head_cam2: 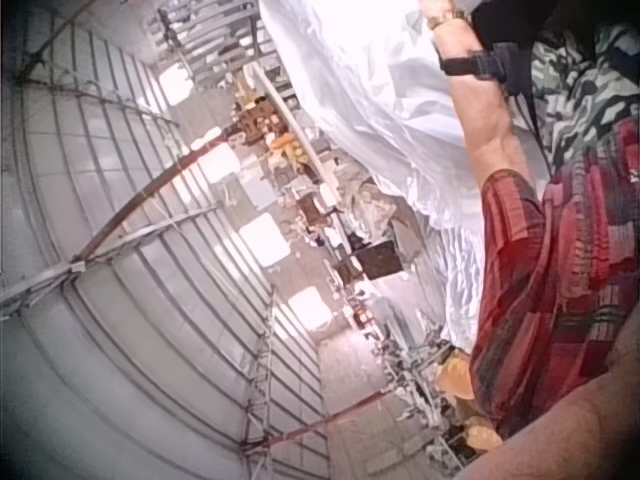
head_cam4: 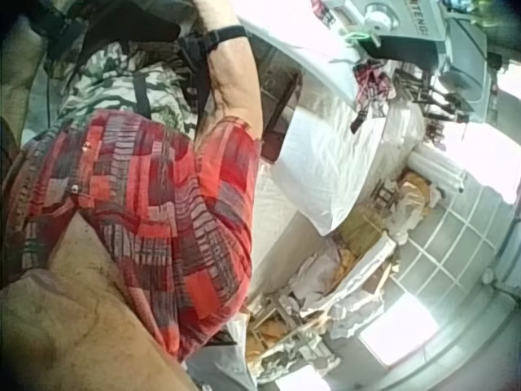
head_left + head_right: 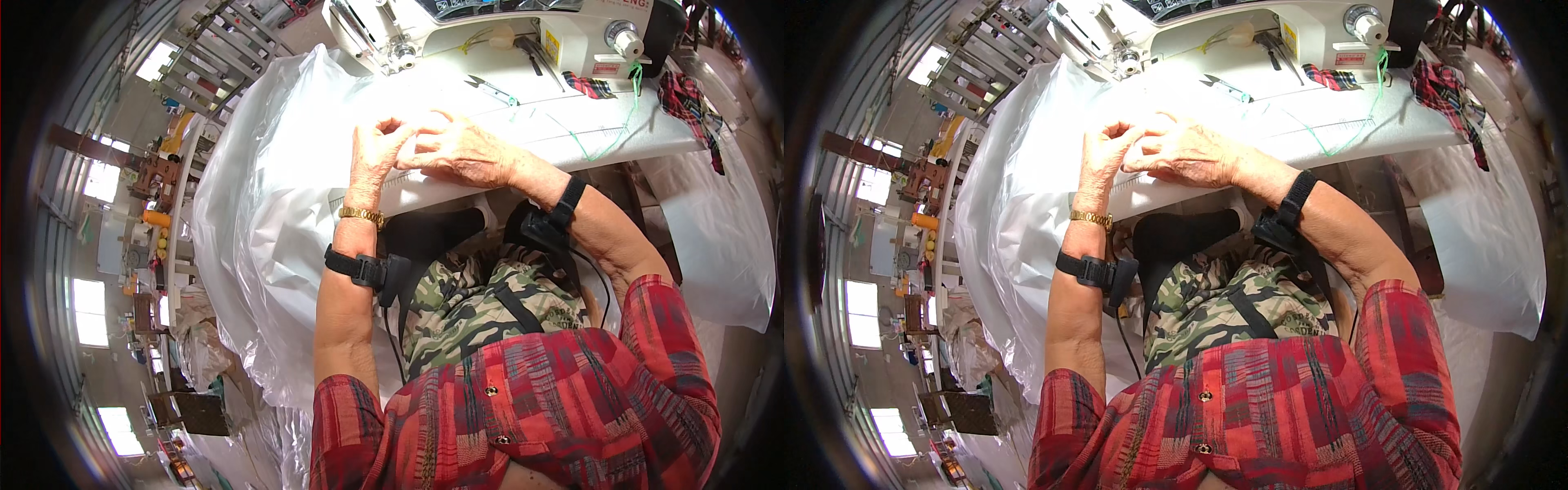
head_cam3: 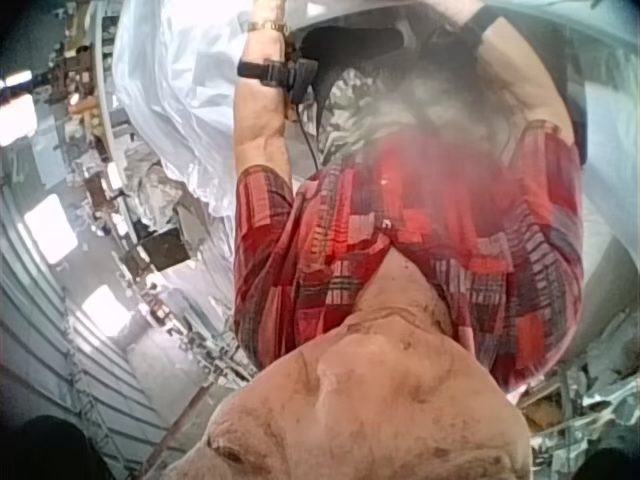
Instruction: Sewing together large sheets of white plastic material using an industrial sewing machine.
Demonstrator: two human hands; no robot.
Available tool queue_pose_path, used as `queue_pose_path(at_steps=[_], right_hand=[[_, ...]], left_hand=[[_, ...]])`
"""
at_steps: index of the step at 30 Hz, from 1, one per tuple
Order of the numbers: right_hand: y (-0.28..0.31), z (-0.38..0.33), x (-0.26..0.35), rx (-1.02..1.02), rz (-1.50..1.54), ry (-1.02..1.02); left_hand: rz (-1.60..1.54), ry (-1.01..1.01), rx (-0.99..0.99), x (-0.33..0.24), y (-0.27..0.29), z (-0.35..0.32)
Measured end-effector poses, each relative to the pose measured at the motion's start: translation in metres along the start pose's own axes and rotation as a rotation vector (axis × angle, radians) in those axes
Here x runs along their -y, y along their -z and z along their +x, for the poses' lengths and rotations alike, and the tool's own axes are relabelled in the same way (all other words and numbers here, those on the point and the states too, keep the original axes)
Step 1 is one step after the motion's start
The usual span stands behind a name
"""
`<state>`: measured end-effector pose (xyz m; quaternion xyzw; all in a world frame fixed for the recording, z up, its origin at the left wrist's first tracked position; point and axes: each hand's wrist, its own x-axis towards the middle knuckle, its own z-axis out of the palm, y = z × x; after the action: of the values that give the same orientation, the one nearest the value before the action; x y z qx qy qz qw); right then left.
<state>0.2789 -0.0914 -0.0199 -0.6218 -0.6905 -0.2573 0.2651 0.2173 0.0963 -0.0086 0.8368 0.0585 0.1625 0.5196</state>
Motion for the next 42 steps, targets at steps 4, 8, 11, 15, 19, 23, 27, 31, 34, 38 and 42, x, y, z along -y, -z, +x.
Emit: queue_pose_path(at_steps=[4,8,11,15,19,23,27,31,34,38,42], right_hand=[[-0.001,-0.002,0.000,0.029,-0.050,-0.048],[0.001,-0.003,-0.001,0.134,-0.038,-0.099],[0.003,-0.001,0.000,0.084,-0.012,-0.097],[0.006,0.001,0.004,-0.060,0.049,-0.186],[0.004,0.001,0.002,-0.130,0.044,-0.180],[-0.001,0.000,-0.005,-0.019,0.081,-0.258],[-0.003,-0.002,-0.007,0.027,0.072,-0.333],[0.001,0.000,-0.004,0.004,0.074,-0.324],[0.004,0.001,-0.001,0.013,0.070,-0.348],[0.003,0.001,-0.001,-0.006,0.069,-0.314],[0.000,-0.001,-0.004,0.031,0.027,-0.228]], left_hand=[[0.017,-0.039,-0.029,-0.001,0.000,0.000],[0.072,-0.019,-0.053,0.000,0.002,0.001],[0.033,-0.047,-0.055,0.003,0.001,0.001],[0.090,-0.038,-0.087,0.007,-0.002,0.003],[0.003,-0.076,-0.123,0.006,-0.006,0.003],[0.074,-0.047,-0.153,0.001,-0.006,-0.002],[0.113,-0.021,-0.125,-0.002,-0.005,-0.005],[0.070,-0.068,-0.137,0.002,-0.006,-0.004],[0.052,-0.081,-0.143,0.006,-0.007,-0.003],[0.050,-0.091,-0.156,0.008,-0.007,-0.001],[0.000,-0.056,-0.123,0.008,-0.007,-0.003]])
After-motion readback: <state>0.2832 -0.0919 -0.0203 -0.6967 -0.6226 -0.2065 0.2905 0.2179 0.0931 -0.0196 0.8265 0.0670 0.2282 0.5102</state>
